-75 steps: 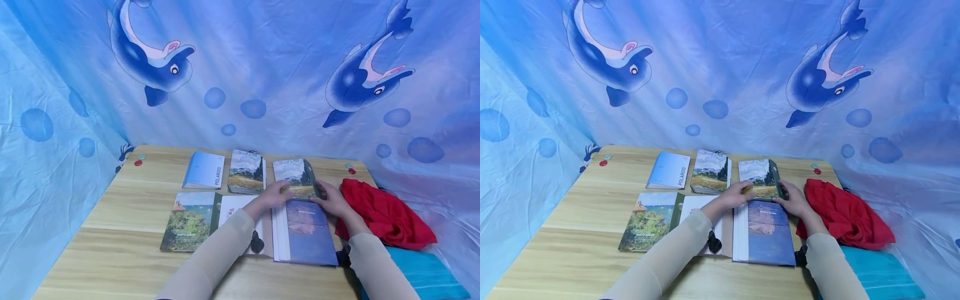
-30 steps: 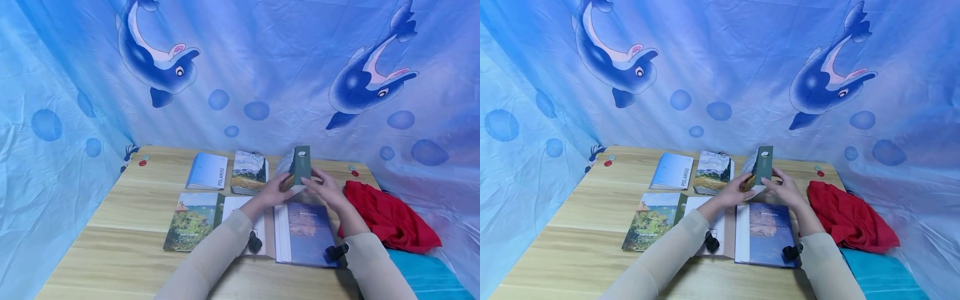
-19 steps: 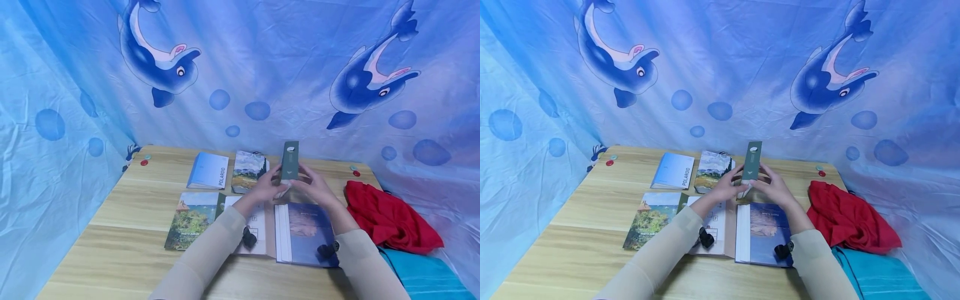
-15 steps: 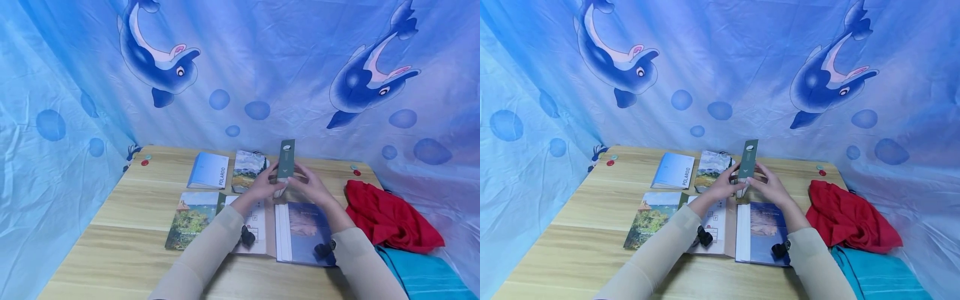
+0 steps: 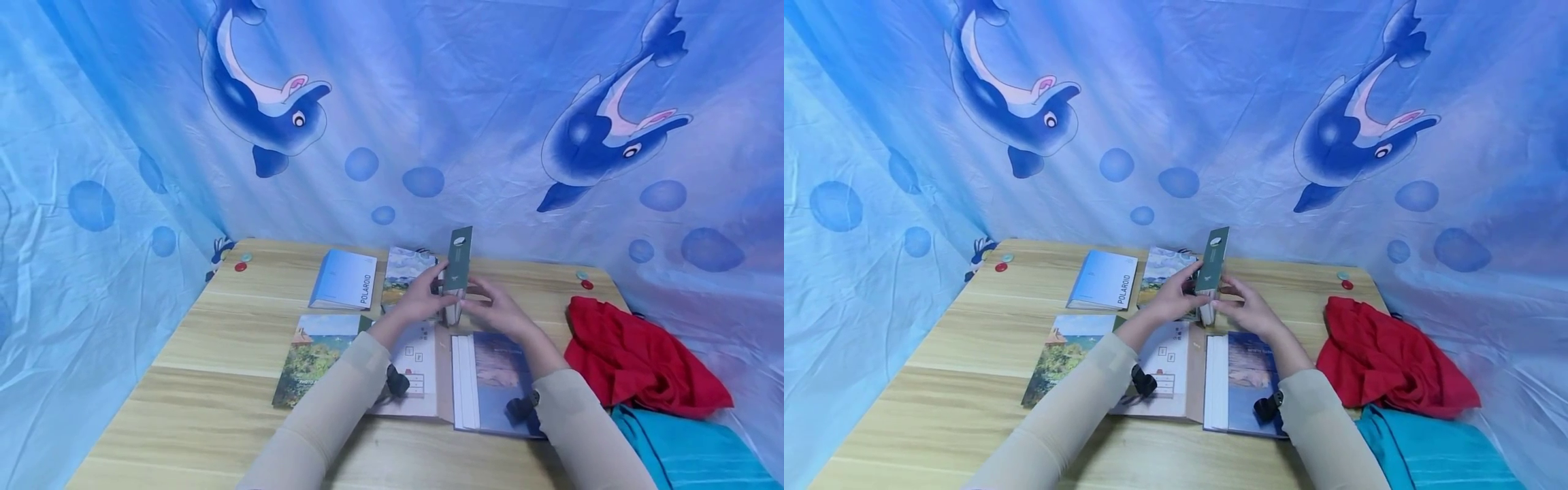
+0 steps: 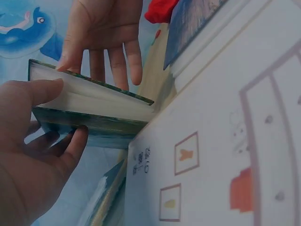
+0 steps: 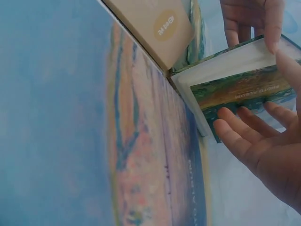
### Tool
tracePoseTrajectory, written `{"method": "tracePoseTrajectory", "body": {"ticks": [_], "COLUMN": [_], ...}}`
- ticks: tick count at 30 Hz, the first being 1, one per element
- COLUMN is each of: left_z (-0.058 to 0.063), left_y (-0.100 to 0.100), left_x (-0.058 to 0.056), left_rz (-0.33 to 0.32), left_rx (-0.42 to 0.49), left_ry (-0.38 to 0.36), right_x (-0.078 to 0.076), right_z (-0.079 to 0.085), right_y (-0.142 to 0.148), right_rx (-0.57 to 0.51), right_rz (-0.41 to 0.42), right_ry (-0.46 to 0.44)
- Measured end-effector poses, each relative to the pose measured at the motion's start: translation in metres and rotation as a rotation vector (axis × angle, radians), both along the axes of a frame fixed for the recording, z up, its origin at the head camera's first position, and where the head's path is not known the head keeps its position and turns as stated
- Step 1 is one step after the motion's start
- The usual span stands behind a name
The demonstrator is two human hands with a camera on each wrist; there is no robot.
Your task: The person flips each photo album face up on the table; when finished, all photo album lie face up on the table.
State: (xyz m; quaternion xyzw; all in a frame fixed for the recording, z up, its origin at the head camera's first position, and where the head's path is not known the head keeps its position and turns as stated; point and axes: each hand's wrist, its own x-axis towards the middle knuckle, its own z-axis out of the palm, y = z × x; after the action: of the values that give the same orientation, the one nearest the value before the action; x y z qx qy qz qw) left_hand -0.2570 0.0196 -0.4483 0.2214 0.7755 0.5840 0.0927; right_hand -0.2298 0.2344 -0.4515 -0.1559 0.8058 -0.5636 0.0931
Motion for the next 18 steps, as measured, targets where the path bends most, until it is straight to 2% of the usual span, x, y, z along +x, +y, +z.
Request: {"method": "tracePoseTrajectory", "body": {"ticks": [5, 10, 12, 16, 18], "left_z": [-0.007, -0.012, -0.011, -0.005, -0.003], "left_y": [-0.002, -0.006, -0.007, -0.014, -0.018], "left_x": [0.000, 0.001, 0.001, 0.000, -0.001], "left_rz": [-0.022, -0.046, -0.031, 0.029, 0.038], "left_rx": [-0.027, -0.026, -0.040, -0.126, -0.156], "left_ry": [-0.025, -0.039, -0.013, 0.094, 0.132], "right_x": [-0.002, -0.004, -0.004, -0.005, -0.006], "right_z": [-0.005, -0.006, -0.005, -0.005, -0.006], "right_y": [0.002, 0.003, 0.002, 0.000, -0.001], "right_rx": [0.076, 0.129, 0.138, 0.150, 0.142], "right_rz": [-0.015, -0.007, -0.003, 0.012, 0.020], "right_ry": [-0.031, -0.021, -0.018, -0.004, -0.004]}}
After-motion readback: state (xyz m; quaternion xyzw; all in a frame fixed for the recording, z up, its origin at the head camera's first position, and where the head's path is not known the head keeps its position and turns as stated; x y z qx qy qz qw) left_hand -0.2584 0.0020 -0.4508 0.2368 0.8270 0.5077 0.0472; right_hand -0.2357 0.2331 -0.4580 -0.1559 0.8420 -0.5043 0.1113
